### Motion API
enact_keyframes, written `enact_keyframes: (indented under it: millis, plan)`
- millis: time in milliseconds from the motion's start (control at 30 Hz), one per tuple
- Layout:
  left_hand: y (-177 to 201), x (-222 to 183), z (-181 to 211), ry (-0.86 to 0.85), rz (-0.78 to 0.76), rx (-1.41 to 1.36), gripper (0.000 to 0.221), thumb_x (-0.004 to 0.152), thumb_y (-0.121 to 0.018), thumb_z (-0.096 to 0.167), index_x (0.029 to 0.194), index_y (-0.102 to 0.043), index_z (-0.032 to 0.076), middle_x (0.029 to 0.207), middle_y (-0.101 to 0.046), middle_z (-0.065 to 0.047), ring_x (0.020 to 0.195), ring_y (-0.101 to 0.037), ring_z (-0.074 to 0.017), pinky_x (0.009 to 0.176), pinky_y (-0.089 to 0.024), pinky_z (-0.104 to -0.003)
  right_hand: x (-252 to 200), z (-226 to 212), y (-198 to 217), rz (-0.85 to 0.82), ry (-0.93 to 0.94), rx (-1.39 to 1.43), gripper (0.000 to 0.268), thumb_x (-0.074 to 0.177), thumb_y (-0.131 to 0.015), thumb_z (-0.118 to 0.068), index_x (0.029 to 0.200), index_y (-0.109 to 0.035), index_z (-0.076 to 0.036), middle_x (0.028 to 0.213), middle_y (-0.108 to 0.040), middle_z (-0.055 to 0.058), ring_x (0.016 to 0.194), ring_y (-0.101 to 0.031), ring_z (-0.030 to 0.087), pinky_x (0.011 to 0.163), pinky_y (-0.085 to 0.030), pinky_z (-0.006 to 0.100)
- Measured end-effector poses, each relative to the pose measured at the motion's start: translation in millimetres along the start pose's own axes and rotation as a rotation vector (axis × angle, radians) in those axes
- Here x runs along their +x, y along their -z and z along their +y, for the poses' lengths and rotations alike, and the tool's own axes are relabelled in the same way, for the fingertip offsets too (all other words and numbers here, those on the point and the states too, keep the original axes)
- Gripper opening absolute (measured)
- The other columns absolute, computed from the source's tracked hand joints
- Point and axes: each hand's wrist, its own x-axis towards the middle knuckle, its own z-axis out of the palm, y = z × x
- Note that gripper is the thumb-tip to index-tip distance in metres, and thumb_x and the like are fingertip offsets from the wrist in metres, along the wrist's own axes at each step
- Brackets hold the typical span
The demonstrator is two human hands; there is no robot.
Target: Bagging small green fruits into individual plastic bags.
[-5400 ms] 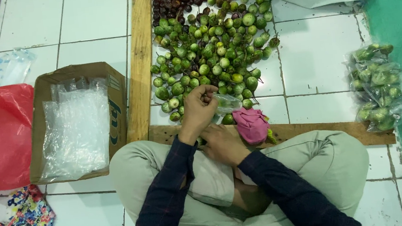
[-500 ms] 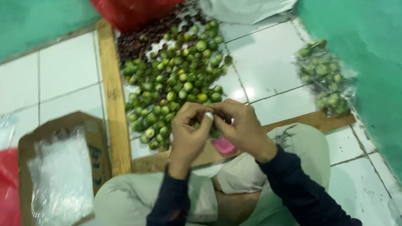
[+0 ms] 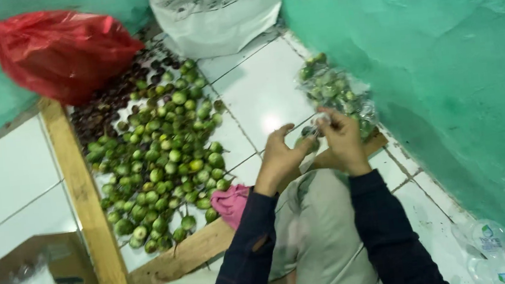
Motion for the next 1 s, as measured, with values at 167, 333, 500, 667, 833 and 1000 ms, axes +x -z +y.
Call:
enact_keyframes:
  millis: [167, 333, 500, 667, 833, 1000]
  plan:
    - [-77, 66, -12, -0.089, -0.023, -0.145, 0.075, 0.080, -0.080, 0.044, 0.141, -0.061, 0.007, 0.131, -0.062, -0.029, 0.127, -0.058, -0.0487, 0.103, -0.052, -0.053, 57, 36, 41, 0.172, -0.140, 0.299, 0.034, 0.097, -0.071, -0.005, 0.127, -0.055, -0.001, 0.079, -0.056, -0.009, 0.074, -0.061, 0.004, 0.071, -0.049, 0.016]
    - [-126, 99, 9, -0.359, 0.222, 0.029, 0.055, 0.089, -0.076, 0.019, 0.136, -0.060, -0.004, 0.135, -0.046, -0.026, 0.126, -0.056, -0.0499, 0.098, -0.055, -0.055, 135, 157, 76, 0.338, -0.094, -0.078, 0.038, 0.094, -0.084, -0.028, 0.113, -0.067, 0.001, 0.086, -0.073, 0.010, 0.081, -0.068, 0.018, 0.069, -0.054, 0.035]
    - [-140, 138, 3, -0.520, 0.253, 0.282, 0.048, 0.084, -0.069, -0.002, 0.131, -0.064, -0.004, 0.121, -0.048, -0.024, 0.113, -0.059, -0.0573, 0.089, -0.058, -0.062, 140, 141, 57, 0.325, 0.237, -0.775, 0.019, 0.102, -0.064, -0.007, 0.106, -0.075, 0.007, 0.093, -0.070, 0.024, 0.087, -0.067, 0.043, 0.074, -0.056, 0.046]
    - [-160, 184, -38, -0.658, 0.254, 0.426, 0.044, 0.089, -0.072, 0.011, 0.130, -0.064, 0.001, 0.118, -0.052, -0.024, 0.105, -0.063, -0.0512, 0.087, -0.058, -0.051, 120, 127, 62, 0.094, 0.039, -0.918, 0.038, 0.099, -0.051, -0.012, 0.128, -0.066, 0.007, 0.128, -0.061, 0.031, 0.125, -0.054, 0.046, 0.110, -0.037, 0.055]
    - [-118, 131, -1, -0.637, 0.157, 0.392, 0.061, 0.082, -0.077, 0.015, 0.139, -0.057, 0.002, 0.141, -0.041, -0.036, 0.112, -0.060, -0.0602, 0.093, -0.055, -0.059, 57, 65, 47, 0.166, -0.014, -0.892, 0.039, 0.092, -0.060, -0.018, 0.127, -0.068, -0.001, 0.129, -0.057, 0.024, 0.122, -0.055, 0.047, 0.104, -0.042, 0.055]
    - [-50, 79, -29, -0.498, 0.103, 0.404, 0.061, 0.084, -0.077, 0.015, 0.137, -0.054, -0.002, 0.147, -0.036, -0.036, 0.104, -0.064, -0.0605, 0.085, -0.057, -0.063, 1, 12, -4, -0.037, 0.130, -0.733, 0.031, 0.092, -0.062, -0.016, 0.119, -0.069, -0.002, 0.112, -0.064, 0.021, 0.110, -0.064, 0.045, 0.094, -0.050, 0.048]
